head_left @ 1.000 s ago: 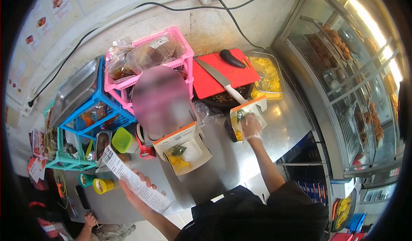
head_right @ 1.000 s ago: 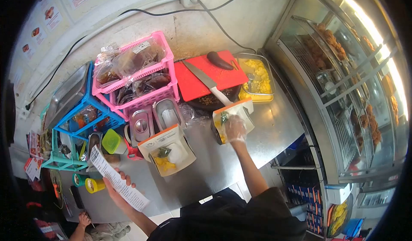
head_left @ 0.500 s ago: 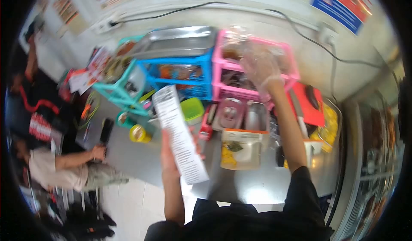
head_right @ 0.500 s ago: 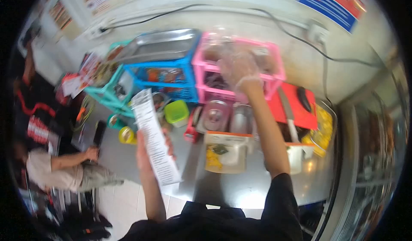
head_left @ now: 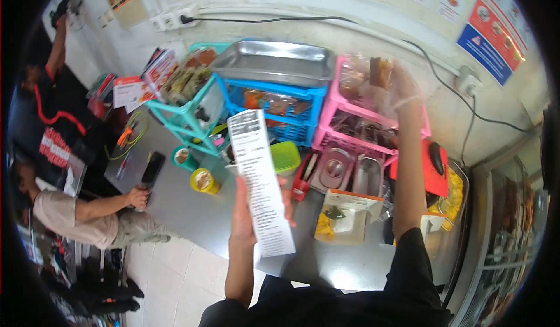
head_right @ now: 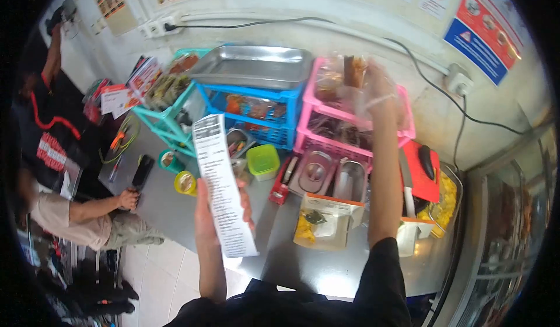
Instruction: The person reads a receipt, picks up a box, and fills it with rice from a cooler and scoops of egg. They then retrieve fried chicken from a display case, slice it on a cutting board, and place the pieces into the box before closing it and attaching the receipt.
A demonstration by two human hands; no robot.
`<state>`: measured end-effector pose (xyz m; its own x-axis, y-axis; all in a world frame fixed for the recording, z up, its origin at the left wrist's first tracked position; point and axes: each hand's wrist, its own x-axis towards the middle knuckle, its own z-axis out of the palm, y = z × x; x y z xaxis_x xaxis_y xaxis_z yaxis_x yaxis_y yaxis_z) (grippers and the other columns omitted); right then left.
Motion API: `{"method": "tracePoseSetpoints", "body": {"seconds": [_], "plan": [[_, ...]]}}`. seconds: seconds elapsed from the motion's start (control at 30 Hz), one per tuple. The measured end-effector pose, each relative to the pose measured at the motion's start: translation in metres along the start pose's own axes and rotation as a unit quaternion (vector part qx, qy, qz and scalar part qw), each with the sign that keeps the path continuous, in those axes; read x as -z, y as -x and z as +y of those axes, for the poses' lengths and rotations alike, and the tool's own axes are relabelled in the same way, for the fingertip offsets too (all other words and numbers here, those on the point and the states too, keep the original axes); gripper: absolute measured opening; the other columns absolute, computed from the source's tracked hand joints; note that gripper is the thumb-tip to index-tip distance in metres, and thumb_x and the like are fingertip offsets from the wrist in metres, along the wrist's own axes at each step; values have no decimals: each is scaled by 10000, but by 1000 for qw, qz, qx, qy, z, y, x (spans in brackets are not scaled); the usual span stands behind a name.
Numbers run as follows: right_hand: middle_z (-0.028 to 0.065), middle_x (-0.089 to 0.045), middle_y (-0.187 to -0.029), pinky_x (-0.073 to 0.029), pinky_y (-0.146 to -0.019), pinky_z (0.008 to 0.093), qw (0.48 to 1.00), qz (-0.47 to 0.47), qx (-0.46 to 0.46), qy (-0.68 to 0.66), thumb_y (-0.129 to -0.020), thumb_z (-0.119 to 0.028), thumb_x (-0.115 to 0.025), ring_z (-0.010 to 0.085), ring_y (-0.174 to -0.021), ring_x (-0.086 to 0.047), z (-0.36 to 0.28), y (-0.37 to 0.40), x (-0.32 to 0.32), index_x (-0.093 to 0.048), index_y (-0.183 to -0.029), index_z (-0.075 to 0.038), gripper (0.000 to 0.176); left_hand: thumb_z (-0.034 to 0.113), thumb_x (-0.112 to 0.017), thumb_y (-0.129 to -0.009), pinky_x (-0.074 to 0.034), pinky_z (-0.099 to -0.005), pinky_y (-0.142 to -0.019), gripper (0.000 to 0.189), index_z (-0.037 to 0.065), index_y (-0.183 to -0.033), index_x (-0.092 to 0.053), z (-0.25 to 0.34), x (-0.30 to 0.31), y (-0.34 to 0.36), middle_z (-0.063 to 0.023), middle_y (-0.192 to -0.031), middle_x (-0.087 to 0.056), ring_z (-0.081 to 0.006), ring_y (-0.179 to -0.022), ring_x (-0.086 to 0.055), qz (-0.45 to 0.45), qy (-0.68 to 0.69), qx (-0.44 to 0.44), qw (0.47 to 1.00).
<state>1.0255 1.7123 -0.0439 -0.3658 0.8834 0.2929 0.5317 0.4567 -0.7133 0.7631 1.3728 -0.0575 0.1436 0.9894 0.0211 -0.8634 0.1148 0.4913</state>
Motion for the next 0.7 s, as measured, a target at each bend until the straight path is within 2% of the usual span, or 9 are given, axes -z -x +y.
{"method": "tracePoseSetpoints", "body": {"seconds": [0.1, 0.13, 0.17, 0.33, 0.4, 0.53, 0.6, 0.67, 0.7], "plan": [[138, -595, -969, -487, -731, 407, 937, 73, -70, -333, -792, -250, -539, 248, -847, -579, -15, -3, 12, -540, -1060, -29, 347, 625, -152, -862, -521, -424, -558, 724, 6, -1094, -446, -3, 8, -1, -152, -777, -515, -254, -636, -567, -9, -6, -18, 1000], [170, -598, -965, -478, -744, 405, 995, -20, -96, 3, -776, -248, -521, 260, -854, -585, -33, -11, 12, -543, -1054, -21, 360, 625, -152, -862, -521, -424, -558, 724, 6, -1094, -446, -4, 7, -2, -152, -777, -515, -254, -636, -567, -14, -5, -13, 1000], [202, -601, -961, -469, -756, 402, 928, -115, -112, 337, -759, -246, -503, 272, -860, -591, -51, -15, 10, -545, -1048, -13, 373, 624, -152, -863, -522, -422, -557, 722, 6, -1094, -445, -4, 6, -2, -149, -772, -517, -254, -632, -570, -14, -1, -18, 1000], [187, -597, -1018, -452, -789, 409, 927, -218, -15, 306, -727, -244, -500, 308, -925, -591, -90, 11, -18, -627, -1000, -103, 332, 621, -161, -864, -527, -422, -559, 719, 1, -1091, -446, -8, 1, 0, -143, -765, -519, -254, -624, -572, -5, -18, -33, 999], [188, -593, -1033, -451, -815, 386, 916, -84, -97, 379, -722, -266, -512, 313, -960, -583, -98, 17, -25, -641, -984, -95, 338, 622, -164, -864, -528, -422, -559, 720, 0, -1091, -446, -10, -3, 2, -144, -766, -518, -253, -624, -571, -1, -18, -32, 999], [199, -591, -1033, -446, -842, 373, 922, -85, -141, 350, -720, -288, -524, 321, -979, -574, -68, -3, -33, -636, -986, -67, 363, 626, -169, -861, -529, -420, -560, 724, -2, -1094, -445, -15, -8, 8, -147, -771, -515, -253, -623, -566, -1, -11, -35, 999], [185, -589, -1038, -458, -793, 378, 949, -2, -110, 297, -757, -324, -511, 303, -886, -602, -52, -7, -28, -633, -946, -34, 367, 627, -171, -861, -530, -418, -560, 724, -2, -1094, -444, -18, -10, 10, -147, -773, -516, -252, -624, -566, 6, -10, -33, 999], [185, -576, -1074, -462, -798, 391, 938, -17, 27, 346, -733, -374, -524, 322, -883, -600, 1, -27, -39, -627, -967, -43, 418, 627, -173, -861, -531, -416, -561, 724, -2, -1095, -444, -20, -15, 11, -146, -775, -516, -251, -624, -566, 13, -15, -41, 999], [176, -582, -1069, -461, -804, 394, 934, -30, -20, 355, -741, -362, -523, 322, -897, -596, -13, -24, -42, -622, -986, -60, 402, 630, -177, -859, -531, -413, -561, 726, -2, -1095, -443, -23, -18, 10, -146, -779, -517, -250, -630, -568, 2, -9, -34, 999]]}}
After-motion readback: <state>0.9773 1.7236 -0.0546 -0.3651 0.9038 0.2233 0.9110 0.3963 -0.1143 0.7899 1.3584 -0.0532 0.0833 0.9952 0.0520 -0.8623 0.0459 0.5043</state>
